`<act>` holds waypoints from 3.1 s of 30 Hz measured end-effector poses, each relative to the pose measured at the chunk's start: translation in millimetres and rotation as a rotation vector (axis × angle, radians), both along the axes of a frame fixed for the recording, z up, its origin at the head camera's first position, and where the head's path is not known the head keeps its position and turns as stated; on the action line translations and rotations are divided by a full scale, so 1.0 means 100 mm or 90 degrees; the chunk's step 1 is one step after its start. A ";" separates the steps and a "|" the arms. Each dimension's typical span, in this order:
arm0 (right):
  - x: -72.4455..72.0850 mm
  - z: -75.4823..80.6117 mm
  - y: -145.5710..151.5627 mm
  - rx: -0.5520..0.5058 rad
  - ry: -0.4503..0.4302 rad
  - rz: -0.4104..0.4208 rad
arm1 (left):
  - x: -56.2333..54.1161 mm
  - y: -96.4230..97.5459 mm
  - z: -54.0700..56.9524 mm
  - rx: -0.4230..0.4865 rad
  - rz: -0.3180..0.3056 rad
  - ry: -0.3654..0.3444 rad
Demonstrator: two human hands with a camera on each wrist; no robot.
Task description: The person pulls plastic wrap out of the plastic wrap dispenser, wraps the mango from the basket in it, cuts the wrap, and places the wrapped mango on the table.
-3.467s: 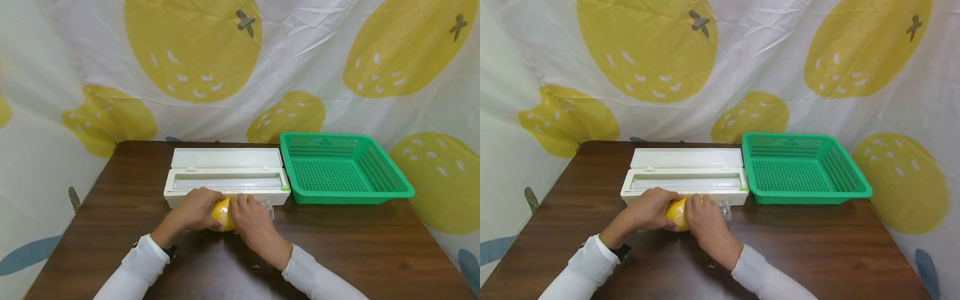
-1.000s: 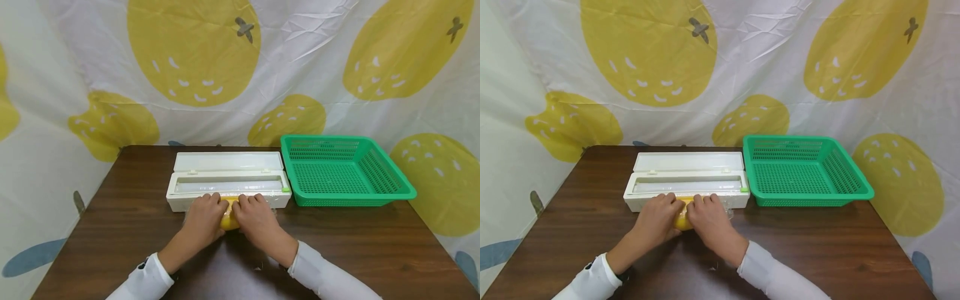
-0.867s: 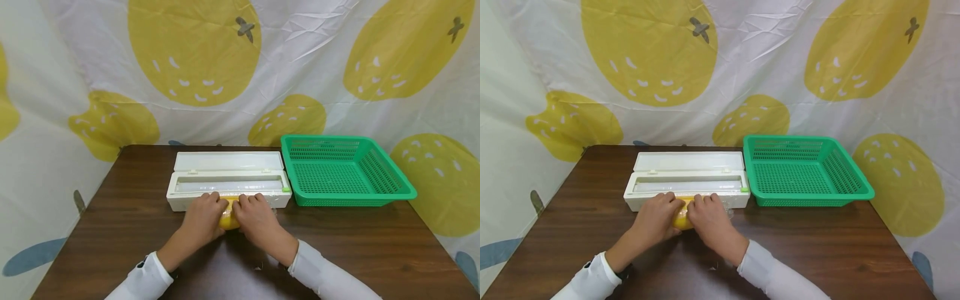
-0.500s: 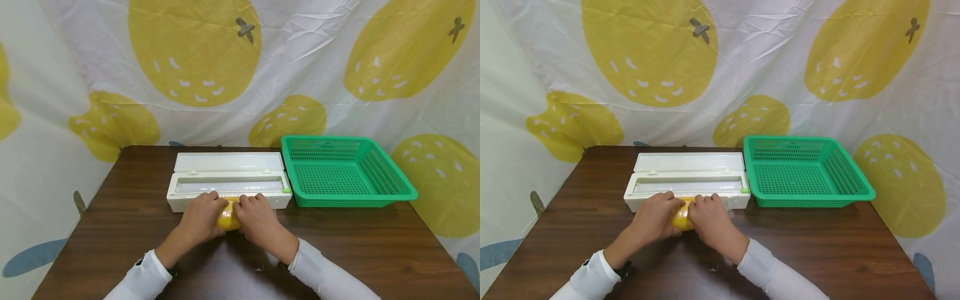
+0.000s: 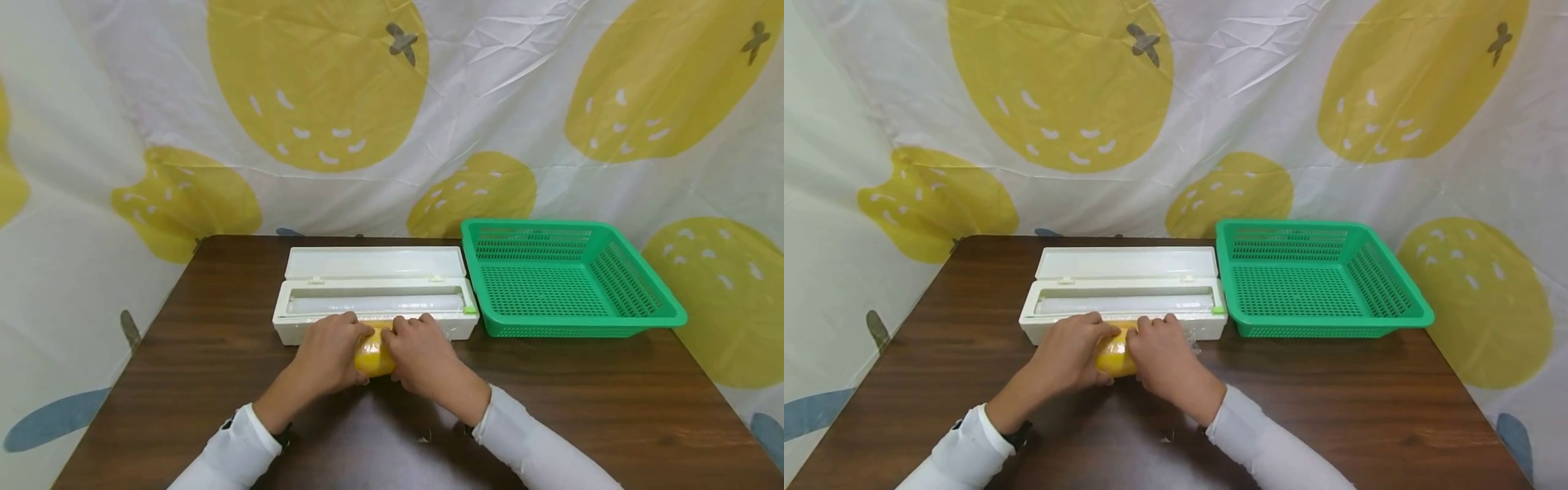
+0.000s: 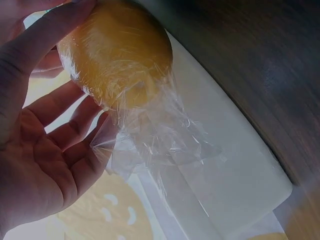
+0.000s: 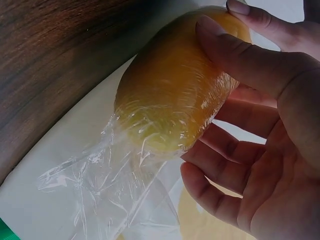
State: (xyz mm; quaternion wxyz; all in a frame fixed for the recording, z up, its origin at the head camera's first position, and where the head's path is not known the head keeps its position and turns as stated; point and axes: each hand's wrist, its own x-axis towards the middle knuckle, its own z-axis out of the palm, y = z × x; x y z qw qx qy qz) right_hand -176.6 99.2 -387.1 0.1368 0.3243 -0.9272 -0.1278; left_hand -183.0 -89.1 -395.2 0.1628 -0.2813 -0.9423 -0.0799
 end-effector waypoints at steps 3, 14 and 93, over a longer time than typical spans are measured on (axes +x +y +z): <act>-0.01 0.01 0.01 -0.012 -0.007 0.004 | -0.01 0.00 0.01 0.005 -0.002 -0.020; -0.06 0.03 0.03 -0.017 -0.036 0.012 | -0.07 0.00 0.04 0.014 -0.011 -0.079; -0.04 0.19 0.18 -0.177 -0.120 0.028 | 0.05 0.03 0.11 -0.010 -0.054 0.033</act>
